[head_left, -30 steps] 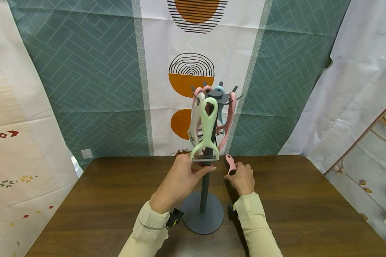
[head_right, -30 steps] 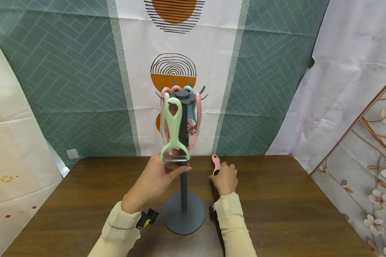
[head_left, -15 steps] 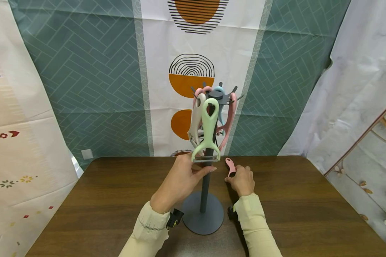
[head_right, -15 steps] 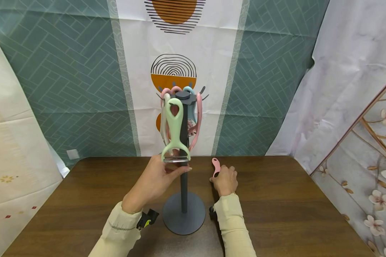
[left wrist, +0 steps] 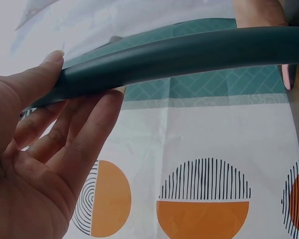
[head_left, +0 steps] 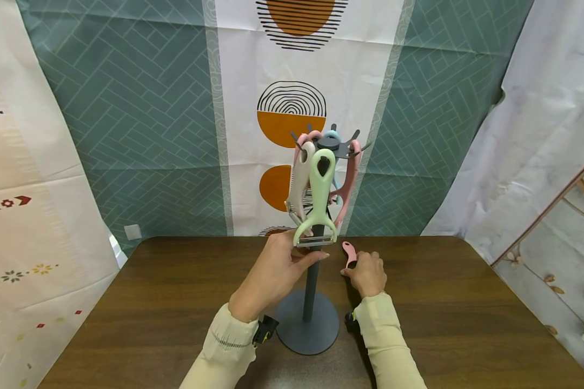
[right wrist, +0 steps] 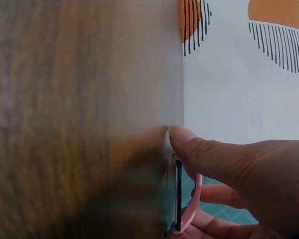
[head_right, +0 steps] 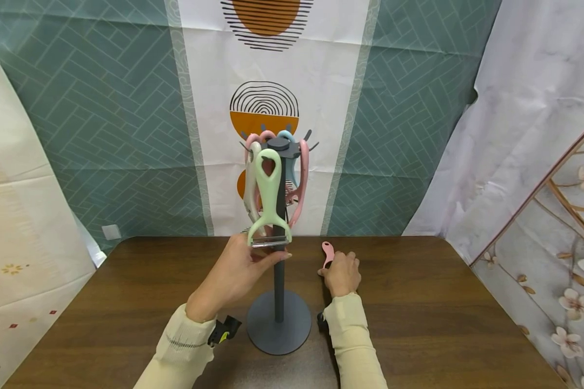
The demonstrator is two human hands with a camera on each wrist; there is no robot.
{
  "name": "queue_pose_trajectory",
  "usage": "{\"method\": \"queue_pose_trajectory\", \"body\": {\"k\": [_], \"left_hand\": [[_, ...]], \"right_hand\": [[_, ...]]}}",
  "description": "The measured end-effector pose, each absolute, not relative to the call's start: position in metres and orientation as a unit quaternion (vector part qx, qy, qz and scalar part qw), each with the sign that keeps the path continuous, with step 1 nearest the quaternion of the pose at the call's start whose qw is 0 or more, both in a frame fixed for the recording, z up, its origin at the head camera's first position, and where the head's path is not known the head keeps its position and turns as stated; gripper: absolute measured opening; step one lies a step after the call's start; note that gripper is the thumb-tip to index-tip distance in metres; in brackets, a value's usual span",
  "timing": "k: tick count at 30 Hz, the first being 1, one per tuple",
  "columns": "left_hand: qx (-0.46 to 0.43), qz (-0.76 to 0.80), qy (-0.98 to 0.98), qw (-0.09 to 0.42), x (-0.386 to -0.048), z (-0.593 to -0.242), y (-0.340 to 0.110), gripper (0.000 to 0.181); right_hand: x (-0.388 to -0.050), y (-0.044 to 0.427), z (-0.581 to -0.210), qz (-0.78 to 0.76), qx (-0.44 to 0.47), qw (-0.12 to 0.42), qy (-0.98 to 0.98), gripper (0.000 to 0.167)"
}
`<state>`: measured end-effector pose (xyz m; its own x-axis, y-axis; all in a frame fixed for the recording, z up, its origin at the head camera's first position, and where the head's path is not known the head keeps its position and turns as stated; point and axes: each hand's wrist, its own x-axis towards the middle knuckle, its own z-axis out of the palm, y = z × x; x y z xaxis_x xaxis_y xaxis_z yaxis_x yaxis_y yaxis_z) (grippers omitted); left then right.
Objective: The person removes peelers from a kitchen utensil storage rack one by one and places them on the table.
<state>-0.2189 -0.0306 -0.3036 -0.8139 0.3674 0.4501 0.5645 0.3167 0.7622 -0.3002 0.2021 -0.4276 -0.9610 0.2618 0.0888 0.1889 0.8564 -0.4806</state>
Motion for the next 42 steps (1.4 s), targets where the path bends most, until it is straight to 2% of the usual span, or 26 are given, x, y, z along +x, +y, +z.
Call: {"method": "queue_pose_trajectory", "body": {"k": [18,31,42], "left_hand": [[-0.303,-0.495,-0.806,0.116,-0.2203,-0.3060,-0.0304,0.032],[-0.293,-0.500,-0.806,0.116,-0.2200,-0.3059,-0.0295,0.036],[-0.297,-0.509,-0.801,0.106,-0.2202,-0.3058,-0.0296,0.036]], "right_hand": [[-0.3000,0.2031,-0.4288,0.237,-0.120,0.074,-0.961,0.055],[-0.2986,0.2034,-0.4291,0.242,-0.122,0.076,-0.960,0.045],[-0.2971,0.2024,-0.4270,0.258,-0.123,0.081,-0.955,0.060]]}}
